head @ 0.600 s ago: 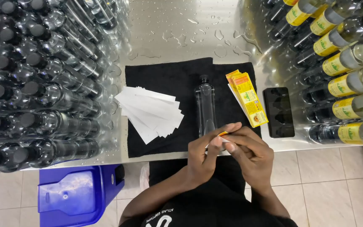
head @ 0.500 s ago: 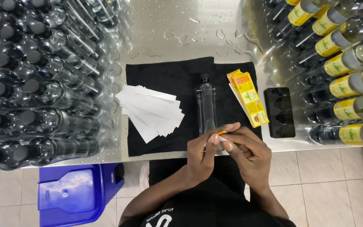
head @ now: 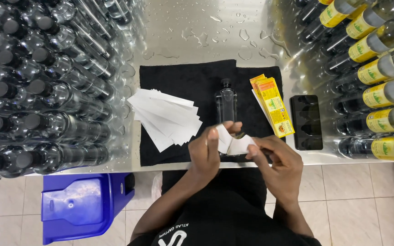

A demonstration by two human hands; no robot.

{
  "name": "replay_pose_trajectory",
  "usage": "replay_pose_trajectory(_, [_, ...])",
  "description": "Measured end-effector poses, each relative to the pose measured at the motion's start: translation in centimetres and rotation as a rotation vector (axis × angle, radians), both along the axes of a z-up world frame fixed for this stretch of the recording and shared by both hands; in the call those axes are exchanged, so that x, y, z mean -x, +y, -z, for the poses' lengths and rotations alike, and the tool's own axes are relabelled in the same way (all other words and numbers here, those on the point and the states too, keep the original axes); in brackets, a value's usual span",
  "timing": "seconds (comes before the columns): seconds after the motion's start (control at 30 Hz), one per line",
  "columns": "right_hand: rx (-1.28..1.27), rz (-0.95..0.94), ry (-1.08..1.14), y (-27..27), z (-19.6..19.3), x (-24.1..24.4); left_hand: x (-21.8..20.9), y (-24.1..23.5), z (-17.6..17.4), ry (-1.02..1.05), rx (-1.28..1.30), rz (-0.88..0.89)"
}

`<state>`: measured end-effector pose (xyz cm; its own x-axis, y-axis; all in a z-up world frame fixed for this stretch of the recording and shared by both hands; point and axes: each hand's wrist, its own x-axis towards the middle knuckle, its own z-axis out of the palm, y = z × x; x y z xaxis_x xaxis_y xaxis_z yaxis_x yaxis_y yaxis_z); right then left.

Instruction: Manual application of adhesive labels onto plastic bottles at a production workstation.

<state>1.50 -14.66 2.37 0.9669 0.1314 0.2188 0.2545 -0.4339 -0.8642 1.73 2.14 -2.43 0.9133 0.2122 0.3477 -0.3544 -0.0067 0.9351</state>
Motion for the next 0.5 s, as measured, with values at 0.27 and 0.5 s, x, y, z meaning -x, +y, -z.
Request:
replay_pose_trajectory(0.27, [-0.801, 0.056, 0.178, -2.6, 4.9, -1.4, -3.0, 4.8, 1.4, 0.350, 0.886, -0.087])
replay_pose_trajectory(0.5, [-1.143, 0.228, 0.297, -5.8, 5.5, -2.1, -4.9, 15.9, 8.1, 0.186, 0.714, -0.405])
